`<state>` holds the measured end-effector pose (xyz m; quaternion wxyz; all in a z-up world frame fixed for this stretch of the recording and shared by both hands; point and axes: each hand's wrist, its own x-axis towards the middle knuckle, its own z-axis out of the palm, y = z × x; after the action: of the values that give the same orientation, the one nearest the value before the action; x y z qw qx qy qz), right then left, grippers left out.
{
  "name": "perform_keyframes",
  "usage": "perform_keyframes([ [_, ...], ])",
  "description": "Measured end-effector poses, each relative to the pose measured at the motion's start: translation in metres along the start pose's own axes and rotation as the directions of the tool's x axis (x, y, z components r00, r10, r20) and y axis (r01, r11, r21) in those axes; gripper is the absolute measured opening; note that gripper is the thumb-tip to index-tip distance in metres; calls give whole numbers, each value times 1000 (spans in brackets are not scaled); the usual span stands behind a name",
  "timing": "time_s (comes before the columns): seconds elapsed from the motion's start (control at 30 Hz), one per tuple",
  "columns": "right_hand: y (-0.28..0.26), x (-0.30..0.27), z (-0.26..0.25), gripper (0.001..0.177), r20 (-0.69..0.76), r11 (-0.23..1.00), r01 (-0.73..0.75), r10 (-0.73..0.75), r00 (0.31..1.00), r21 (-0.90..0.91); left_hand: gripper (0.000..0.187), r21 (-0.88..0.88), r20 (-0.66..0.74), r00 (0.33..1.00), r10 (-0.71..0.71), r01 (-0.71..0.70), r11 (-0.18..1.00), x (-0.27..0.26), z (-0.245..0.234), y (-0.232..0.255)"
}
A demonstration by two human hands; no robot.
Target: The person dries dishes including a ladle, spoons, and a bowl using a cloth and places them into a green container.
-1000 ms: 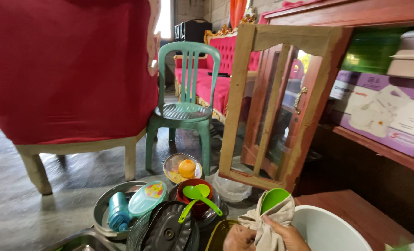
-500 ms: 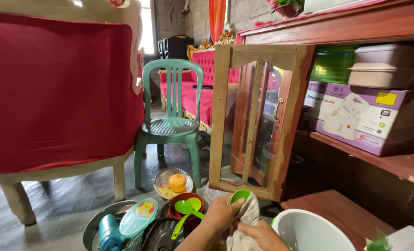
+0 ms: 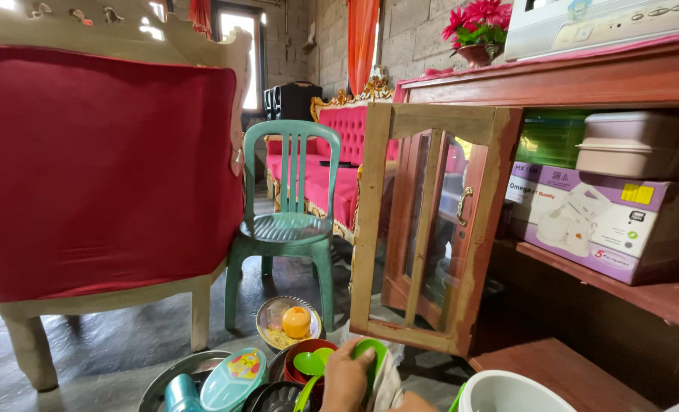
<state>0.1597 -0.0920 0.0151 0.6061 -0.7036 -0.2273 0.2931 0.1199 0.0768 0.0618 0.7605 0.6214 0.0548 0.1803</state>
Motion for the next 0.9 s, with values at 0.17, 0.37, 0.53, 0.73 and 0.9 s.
perform_keyframes([
  [0.17, -40, -36, 18, 61, 3, 1000, -12, 12, 1000, -1, 25, 3, -153, 987, -52, 53, 999, 12, -30, -4],
  [0.37, -52, -74, 76, 63, 65, 993, -76, 70, 995, 90, 31, -86, -256, 967, 6, -29, 996, 29, -51, 10],
  [0.53, -72, -97, 86, 64, 22, 988, -92, 90, 996, 127, 21, -459, 94, 978, -188, 210, 863, 5, -25, 26],
  [0.73, -95, -119, 71, 63, -144, 991, -105, 116, 983, 81, 28, -218, 481, 826, -293, 436, 873, -28, 18, 31],
  [0.9, -65, -119, 51, 64, -89, 990, -139, 141, 986, 24, 36, -332, 296, 907, -300, 393, 858, -14, 18, 41],
])
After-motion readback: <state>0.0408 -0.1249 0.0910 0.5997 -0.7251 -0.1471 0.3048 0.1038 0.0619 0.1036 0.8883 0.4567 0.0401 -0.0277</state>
